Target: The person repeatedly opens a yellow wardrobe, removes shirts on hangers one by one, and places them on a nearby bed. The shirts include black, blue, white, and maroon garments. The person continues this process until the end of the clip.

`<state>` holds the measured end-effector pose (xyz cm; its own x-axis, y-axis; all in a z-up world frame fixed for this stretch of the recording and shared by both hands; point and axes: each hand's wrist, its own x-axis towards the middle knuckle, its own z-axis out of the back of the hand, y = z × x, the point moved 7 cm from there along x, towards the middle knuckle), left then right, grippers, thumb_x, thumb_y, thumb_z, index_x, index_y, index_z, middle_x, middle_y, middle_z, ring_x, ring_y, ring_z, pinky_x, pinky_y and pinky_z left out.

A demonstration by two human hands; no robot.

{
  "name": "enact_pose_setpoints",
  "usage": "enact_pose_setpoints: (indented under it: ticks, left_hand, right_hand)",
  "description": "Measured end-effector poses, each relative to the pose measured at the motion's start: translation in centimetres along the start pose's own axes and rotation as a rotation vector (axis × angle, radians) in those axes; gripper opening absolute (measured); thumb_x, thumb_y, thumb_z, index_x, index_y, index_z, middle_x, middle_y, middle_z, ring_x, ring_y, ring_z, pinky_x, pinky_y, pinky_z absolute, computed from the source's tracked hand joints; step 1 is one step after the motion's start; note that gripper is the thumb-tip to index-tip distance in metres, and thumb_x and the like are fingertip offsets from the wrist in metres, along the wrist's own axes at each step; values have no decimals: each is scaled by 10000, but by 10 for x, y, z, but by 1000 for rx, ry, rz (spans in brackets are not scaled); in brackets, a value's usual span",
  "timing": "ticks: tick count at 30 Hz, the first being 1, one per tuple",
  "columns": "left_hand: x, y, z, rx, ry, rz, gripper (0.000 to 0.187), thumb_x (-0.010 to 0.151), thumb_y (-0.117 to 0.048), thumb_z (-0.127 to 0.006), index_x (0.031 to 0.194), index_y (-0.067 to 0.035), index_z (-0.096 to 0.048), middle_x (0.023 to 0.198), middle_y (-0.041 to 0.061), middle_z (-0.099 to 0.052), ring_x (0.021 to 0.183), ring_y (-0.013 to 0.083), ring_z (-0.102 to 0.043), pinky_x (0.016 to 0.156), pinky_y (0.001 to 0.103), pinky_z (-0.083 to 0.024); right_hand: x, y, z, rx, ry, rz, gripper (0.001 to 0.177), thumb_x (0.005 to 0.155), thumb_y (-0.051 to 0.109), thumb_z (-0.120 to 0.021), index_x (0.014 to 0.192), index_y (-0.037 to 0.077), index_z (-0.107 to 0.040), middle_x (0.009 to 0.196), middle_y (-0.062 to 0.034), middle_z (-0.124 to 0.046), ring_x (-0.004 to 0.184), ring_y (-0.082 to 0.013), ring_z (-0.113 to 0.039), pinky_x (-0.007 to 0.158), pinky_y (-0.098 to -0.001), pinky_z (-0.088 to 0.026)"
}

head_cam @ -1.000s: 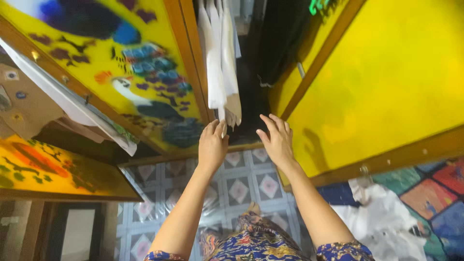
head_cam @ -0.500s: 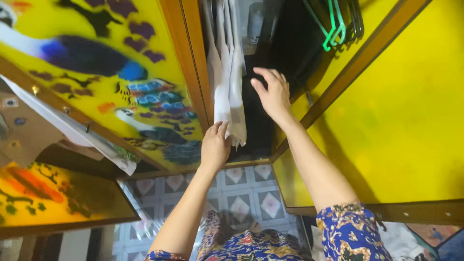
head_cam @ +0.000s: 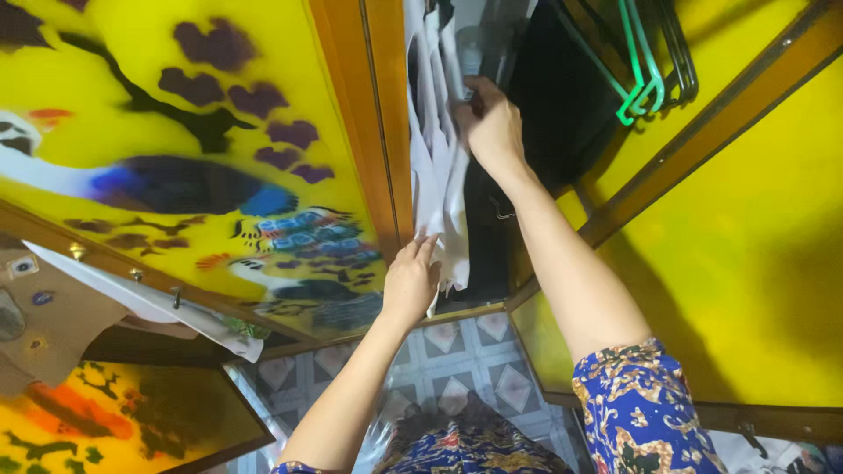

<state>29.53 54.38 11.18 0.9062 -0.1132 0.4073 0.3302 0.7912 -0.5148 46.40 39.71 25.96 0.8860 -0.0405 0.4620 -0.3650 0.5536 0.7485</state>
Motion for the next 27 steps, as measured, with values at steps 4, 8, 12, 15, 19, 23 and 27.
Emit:
enact_pose_setpoints:
  ticks: [4, 8, 12, 15, 19, 23, 27]
  left_hand:
    - [5, 3, -1, -21, 22, 6, 505, 847, -102, -719, 1337, -48, -612, 1257, 177, -657, 1107, 375, -647, 939, 451, -523]
    - [10, 4, 0, -54, 45, -25, 522, 828, -88, -719, 1335, -43, -606, 1241, 173, -660, 1079, 373, -658, 923, 447, -532]
    - [12, 6, -1, -72, 57, -18, 525, 823, -90, -717, 1336, -59, -611, 1218, 169, -666, 1052, 372, -665, 901, 451, -533]
    - [12, 10, -2, -75, 62, -8, 499, 839, -99, -705, 1329, -68, -616, 1210, 168, -672, 1048, 371, -667, 899, 452, -535]
    - [11, 5, -9, -102, 73, -34, 472, 869, -108, -688, 1334, -64, -621, 1210, 173, -674, 1049, 378, -668, 897, 459, -535]
    - [13, -3, -13, -130, 100, -58, 482, 856, -93, -687, 1332, -58, -620, 1226, 154, -676, 1026, 375, -674, 893, 454, -538]
    - [11, -10, -14, -175, 128, -72, 485, 853, -96, -697, 1331, -56, -620, 1244, 146, -673, 1032, 370, -675, 893, 442, -542]
  right_hand:
    - [16, 4, -4, -209, -11, 34, 305, 1003, 275, -601, 1197, 59, -695, 985, -253, -739, 917, -420, -727, 837, -485, -564]
    - [36, 0, -13, -353, 4, 8, 231, 1019, 233, -580, 1102, 42, -679, 936, -275, -726, 898, -464, -713, 829, -515, -558]
    - [41, -9, -5, -207, -135, 70, 202, 1028, 168, -523, 1144, 31, -616, 910, -264, -717, 861, -450, -725, 777, -498, -571]
    - [34, -19, 7, -215, -221, 150, 158, 1019, 153, -571, 1089, 17, -608, 884, -271, -708, 864, -467, -709, 755, -515, -551]
    - [25, -28, 28, -169, -265, 212, 142, 1039, 151, -586, 1053, 14, -617, 868, -263, -705, 839, -473, -696, 734, -528, -533]
    - [28, -24, 39, -182, -261, 224, 150, 1045, 156, -594, 1031, 10, -624, 834, -263, -695, 833, -474, -692, 742, -534, -526]
    - [33, -23, 45, -215, -295, 207, 133, 1015, 148, -617, 1044, 18, -632, 856, -263, -698, 852, -487, -677, 724, -532, -523]
